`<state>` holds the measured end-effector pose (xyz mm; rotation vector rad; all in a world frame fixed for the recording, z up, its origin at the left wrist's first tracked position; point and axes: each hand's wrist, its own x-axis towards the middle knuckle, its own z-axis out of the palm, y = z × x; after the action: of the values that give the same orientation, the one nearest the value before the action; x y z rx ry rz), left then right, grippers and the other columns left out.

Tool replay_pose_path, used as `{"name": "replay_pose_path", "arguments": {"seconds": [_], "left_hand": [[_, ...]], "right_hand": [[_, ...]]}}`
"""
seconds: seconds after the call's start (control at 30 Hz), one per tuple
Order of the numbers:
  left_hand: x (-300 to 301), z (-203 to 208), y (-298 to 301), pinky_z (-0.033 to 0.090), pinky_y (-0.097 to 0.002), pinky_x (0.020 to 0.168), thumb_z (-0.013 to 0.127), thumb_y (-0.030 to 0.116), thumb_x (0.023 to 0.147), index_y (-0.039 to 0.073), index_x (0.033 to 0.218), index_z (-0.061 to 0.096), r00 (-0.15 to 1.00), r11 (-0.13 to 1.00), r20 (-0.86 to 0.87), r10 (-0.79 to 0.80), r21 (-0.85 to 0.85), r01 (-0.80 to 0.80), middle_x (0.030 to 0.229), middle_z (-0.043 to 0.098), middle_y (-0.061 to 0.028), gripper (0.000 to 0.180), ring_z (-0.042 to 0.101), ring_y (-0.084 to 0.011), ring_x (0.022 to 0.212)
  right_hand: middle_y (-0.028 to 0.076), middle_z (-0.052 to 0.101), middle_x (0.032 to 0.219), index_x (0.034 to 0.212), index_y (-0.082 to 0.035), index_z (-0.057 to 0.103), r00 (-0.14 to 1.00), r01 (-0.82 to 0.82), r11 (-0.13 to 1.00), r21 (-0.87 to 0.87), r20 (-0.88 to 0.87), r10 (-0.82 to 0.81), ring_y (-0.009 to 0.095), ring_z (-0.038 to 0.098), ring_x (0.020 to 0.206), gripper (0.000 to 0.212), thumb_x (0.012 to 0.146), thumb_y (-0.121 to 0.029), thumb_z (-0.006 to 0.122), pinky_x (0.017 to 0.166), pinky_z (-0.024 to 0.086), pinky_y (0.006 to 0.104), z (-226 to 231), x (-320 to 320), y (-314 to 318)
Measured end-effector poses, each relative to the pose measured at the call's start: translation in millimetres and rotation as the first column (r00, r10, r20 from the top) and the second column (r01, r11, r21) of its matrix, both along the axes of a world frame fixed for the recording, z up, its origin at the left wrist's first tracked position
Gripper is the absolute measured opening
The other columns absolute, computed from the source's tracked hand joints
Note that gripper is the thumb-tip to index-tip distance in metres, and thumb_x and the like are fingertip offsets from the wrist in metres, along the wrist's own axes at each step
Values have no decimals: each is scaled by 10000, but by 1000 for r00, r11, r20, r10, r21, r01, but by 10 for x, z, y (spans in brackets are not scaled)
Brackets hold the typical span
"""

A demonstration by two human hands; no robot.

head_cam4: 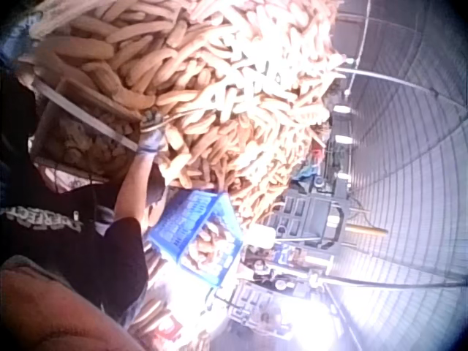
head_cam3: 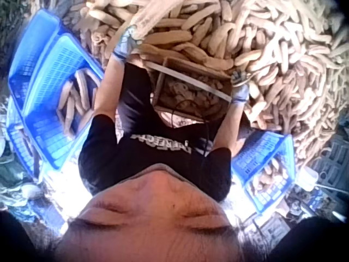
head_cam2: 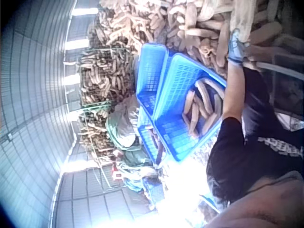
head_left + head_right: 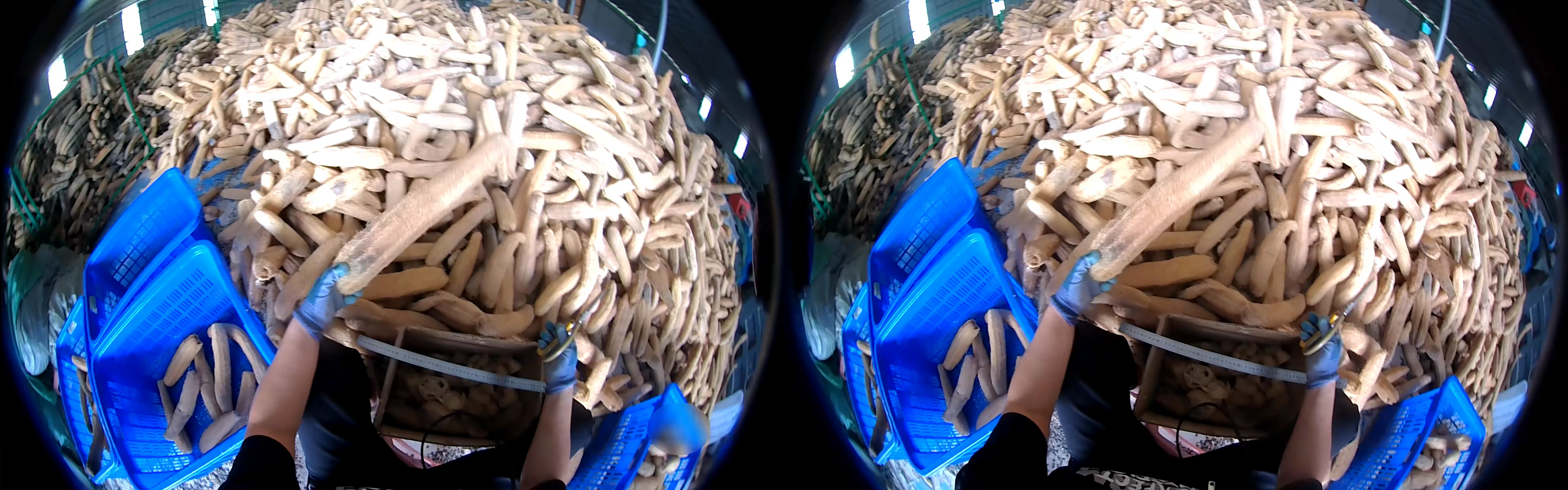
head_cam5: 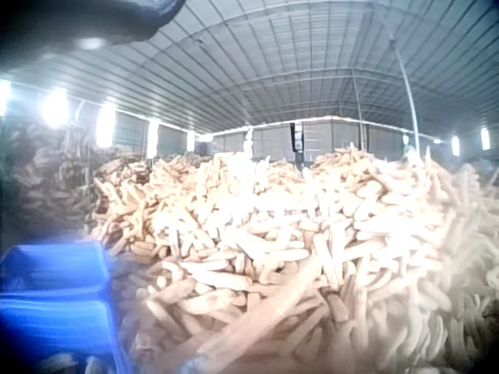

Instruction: The person picks up dried loofah sponges from a pile, measures them against a ruler mounted on a cardboard box, and places them into blue plastic crates.

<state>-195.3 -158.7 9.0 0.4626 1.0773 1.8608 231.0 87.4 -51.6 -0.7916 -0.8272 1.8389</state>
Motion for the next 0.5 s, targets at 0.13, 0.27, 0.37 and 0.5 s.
{"name": "replay_pose_path", "arguments": {"seconds": [0.13,0.27,0.37,0.5], "left_hand": [[164,192,0,483,-246,682,572,311,857,53,1138,549,973,992,-193,-127,-19,125,965,615,-53,382,588,-149,831],[209,166,9,492,-256,726,627,236,815,67,1267,438,963,981,-194,-189,-90,174,1085,573,-55,519,582,-148,921],[207,101,34,497,-271,768,658,202,790,61,1309,385,953,957,-149,-265,-159,241,1162,537,-70,604,565,-161,1003],[256,75,86,474,-301,864,678,228,775,21,1291,405,899,928,-243,-364,-176,328,1187,526,-80,620,541,-182,1066]], "right_hand": [[77,604,925,991,-100,553,998,21,998,55,-53,-18,175,549,714,184,916,-267,534,606,463,288,-29,32,36],[108,580,950,1045,-78,519,997,66,992,108,-38,-63,181,546,746,294,906,-335,542,639,473,297,190,-32,-56],[166,562,1069,1111,-43,496,994,104,985,141,-33,-100,207,560,785,387,915,-375,515,663,483,314,257,17,-85],[102,588,944,1074,-45,502,987,161,982,100,-15,-161,168,587,733,389,899,-389,548,619,496,283,483,26,-151]]}}
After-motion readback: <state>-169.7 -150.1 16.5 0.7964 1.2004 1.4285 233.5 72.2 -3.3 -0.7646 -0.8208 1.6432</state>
